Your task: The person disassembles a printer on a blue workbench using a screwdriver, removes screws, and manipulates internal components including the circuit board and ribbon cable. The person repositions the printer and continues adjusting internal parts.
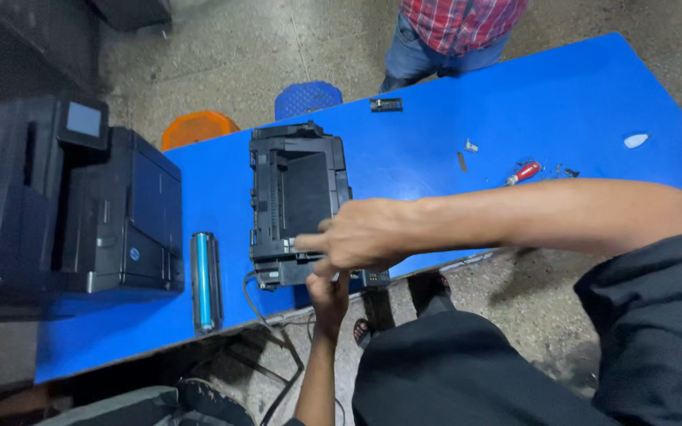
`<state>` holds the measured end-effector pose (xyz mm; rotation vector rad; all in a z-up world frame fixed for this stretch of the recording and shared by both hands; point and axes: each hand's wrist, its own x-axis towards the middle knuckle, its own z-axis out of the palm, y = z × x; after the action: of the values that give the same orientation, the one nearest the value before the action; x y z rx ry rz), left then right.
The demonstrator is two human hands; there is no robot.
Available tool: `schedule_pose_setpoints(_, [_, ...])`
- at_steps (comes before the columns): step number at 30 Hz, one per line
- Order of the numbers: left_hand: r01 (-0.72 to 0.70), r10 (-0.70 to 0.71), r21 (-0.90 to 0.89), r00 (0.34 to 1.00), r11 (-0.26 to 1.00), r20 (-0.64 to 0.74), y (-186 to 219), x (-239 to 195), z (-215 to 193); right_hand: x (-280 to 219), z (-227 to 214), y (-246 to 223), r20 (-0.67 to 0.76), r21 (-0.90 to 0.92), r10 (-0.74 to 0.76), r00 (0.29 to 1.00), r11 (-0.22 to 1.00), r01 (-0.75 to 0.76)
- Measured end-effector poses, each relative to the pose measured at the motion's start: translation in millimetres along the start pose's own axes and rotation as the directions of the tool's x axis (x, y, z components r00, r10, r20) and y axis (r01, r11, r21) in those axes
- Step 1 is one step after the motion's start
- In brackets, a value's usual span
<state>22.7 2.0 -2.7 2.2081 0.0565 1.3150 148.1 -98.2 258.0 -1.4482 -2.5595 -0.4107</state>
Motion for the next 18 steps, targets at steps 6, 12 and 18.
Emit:
schedule_pose_setpoints(6, [0.153,-0.102,-0.249,0.973,0.956,0.205,17.9,12.5,-8.1,5.9,2.8,-0.5,0.553,-0.153,0.319,0.770,0.947,-0.282])
schedule_pose_setpoints(12, [0.055,-0.059,-0.085,0.997,0.995,-0.053,31.3,19.4,-8.0,5.9,-4.7,-0.7,0.100,-0.017,0.068,0.993,0.998,-0.067])
schedule_pose_setpoints(18, [0.136,-0.104,-0.170,0.978,0.976,0.181,22.0,16.3,-13.2,17.0,5.6,-1.6,0.645,-0.161,0.278,0.712,0.960,-0.228])
